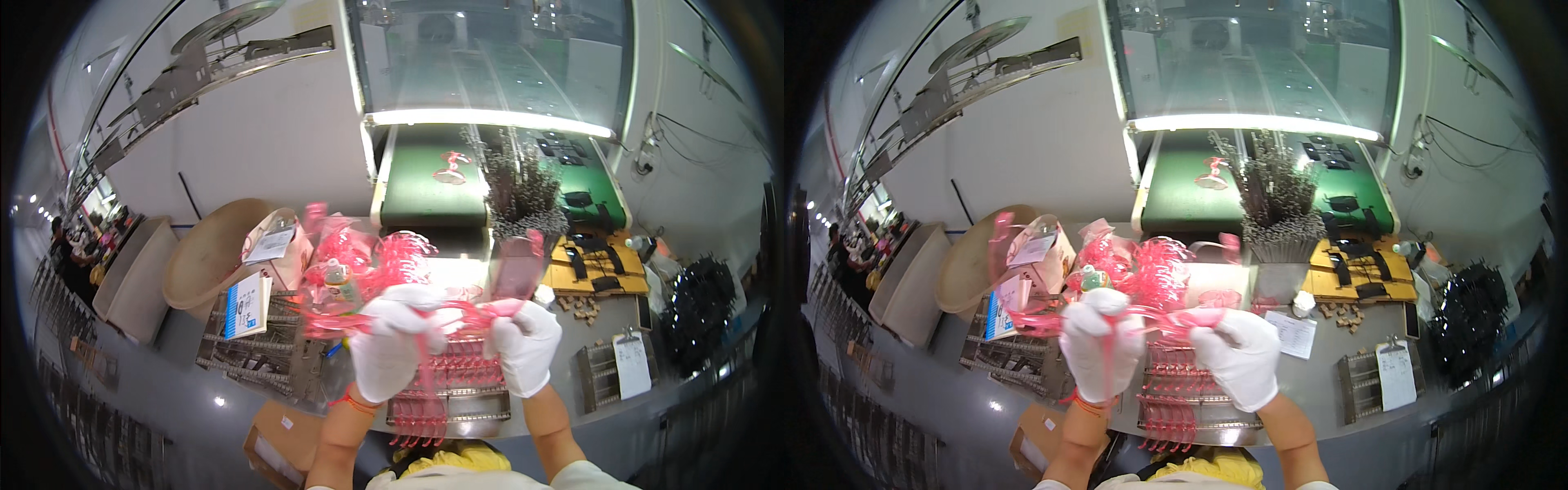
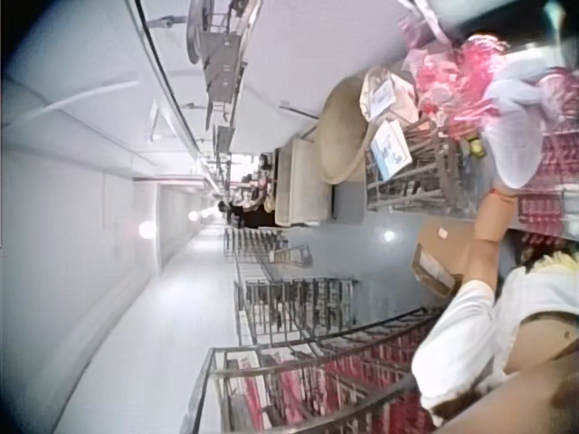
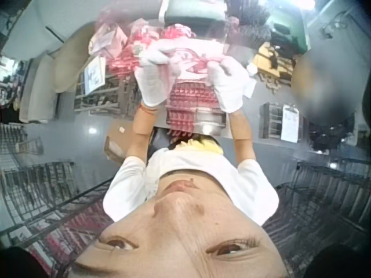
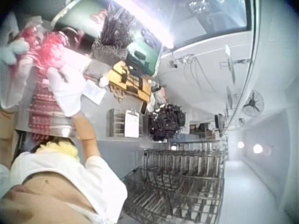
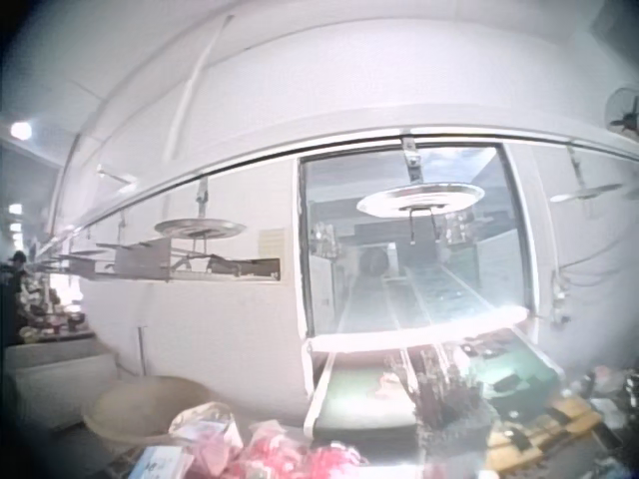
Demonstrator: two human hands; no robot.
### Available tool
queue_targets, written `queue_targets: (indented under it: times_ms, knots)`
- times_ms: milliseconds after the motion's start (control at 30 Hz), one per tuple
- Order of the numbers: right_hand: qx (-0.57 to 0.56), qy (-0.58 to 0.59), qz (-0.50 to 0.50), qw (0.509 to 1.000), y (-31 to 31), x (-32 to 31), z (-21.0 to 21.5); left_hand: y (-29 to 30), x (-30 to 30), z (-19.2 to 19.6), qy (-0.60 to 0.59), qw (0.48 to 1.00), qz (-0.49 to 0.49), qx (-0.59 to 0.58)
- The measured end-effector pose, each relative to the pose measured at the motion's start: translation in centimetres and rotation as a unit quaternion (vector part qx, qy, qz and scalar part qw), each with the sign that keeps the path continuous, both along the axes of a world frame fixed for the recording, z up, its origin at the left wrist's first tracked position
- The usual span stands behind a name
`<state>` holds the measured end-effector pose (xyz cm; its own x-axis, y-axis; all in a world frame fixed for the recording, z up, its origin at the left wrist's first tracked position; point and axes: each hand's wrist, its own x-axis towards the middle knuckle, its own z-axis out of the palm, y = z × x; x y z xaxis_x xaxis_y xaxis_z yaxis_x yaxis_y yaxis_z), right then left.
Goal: The person assembles red plastic hangers by attaching them to a metal rack frame. They repeatedly pick up hangers, align them with the rack, and secure them in place. The person also handles a clipboard and other items on the workbench.
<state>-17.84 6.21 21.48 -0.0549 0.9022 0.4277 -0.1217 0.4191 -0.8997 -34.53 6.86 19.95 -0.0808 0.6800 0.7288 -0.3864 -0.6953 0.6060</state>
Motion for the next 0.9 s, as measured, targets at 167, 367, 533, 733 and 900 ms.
queue_targets:
  times_ms: [167,367,533,733,900]
  knots:
    - [0.234,-0.184,-0.081,0.951,0.2,-1.3,1.7,-0.5,-1.1,-1.2,-0.088,0.993,0.072,0.018]
    - [0.293,-0.136,-0.074,0.944,0.0,-1.5,1.6,-1.1,-1.5,-1.0,-0.141,0.988,-0.022,0.054]
    - [0.117,-0.091,0.012,0.989,-0.7,-0.8,2.6,0.1,-0.6,0.0,0.026,0.975,0.197,0.097]
    - [0.036,0.008,0.048,0.998,3.0,0.8,10.6,2.4,2.0,8.2,0.016,0.997,0.024,0.069]
    - [0.129,0.061,0.037,0.989,5.0,2.7,13.5,2.4,2.1,6.0,0.072,0.991,0.11,0.022]
